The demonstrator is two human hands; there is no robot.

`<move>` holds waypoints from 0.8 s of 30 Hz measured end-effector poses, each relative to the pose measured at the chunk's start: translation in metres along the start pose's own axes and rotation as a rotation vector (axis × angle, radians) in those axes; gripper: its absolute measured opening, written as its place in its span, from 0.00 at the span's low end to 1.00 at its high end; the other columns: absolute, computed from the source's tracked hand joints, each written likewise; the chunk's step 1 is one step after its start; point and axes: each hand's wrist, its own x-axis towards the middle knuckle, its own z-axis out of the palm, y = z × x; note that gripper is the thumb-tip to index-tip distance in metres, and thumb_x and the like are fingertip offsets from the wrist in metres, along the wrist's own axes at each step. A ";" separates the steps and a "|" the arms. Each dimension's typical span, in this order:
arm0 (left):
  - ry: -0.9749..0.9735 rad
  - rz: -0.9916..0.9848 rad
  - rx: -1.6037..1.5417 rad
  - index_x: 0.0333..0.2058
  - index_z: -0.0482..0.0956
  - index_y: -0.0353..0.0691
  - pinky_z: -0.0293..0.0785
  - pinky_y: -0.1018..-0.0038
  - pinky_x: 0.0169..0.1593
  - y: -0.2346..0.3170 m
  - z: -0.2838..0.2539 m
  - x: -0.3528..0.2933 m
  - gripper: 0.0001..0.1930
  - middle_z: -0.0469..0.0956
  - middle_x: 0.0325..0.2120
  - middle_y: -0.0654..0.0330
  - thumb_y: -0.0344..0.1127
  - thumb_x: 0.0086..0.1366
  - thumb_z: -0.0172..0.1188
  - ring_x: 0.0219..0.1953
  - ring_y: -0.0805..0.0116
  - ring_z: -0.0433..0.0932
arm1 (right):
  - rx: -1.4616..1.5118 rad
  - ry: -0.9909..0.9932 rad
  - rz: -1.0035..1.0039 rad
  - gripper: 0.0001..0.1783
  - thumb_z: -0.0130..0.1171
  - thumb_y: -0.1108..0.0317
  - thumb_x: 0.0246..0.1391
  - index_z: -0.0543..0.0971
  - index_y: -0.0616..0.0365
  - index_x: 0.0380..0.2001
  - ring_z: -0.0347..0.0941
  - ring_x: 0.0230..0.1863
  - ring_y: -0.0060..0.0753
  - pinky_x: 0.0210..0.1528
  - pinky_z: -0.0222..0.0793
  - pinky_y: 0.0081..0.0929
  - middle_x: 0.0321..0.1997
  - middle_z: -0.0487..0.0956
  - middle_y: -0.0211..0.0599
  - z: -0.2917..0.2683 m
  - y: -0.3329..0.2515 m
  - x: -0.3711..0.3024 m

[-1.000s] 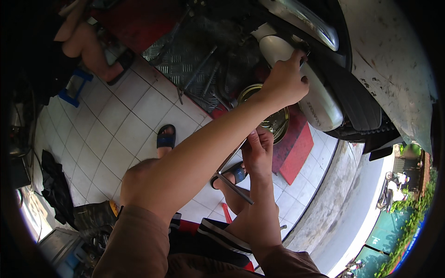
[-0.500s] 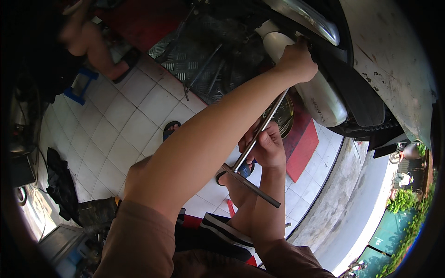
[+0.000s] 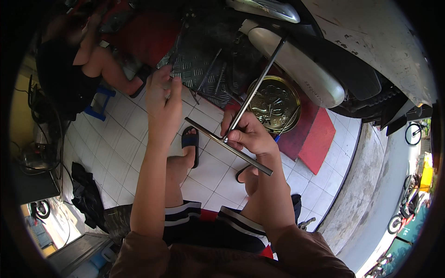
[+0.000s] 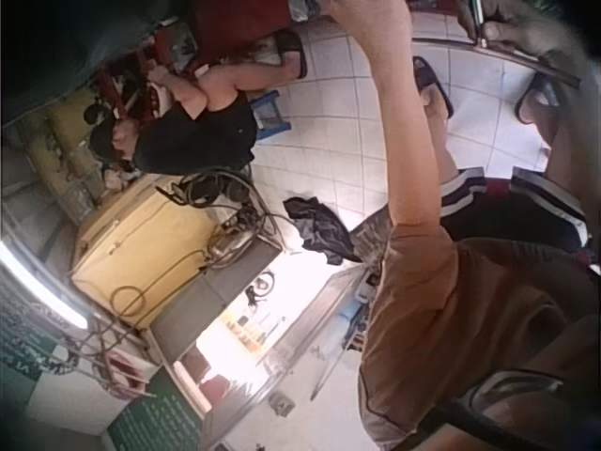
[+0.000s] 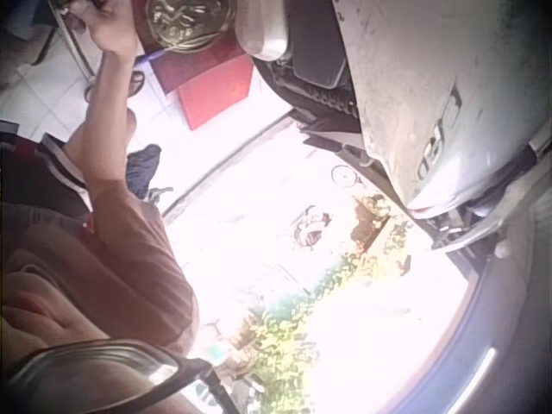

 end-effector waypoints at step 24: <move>-0.675 -0.128 -0.267 0.68 0.51 0.42 0.60 0.84 0.22 0.042 -0.043 -0.117 0.35 0.74 0.20 0.61 0.28 0.65 0.55 0.18 0.83 0.68 | -0.048 0.161 -0.112 0.15 0.62 0.60 0.56 0.75 0.62 0.32 0.56 0.17 0.15 0.20 0.50 0.16 0.16 0.65 0.23 0.008 0.007 0.028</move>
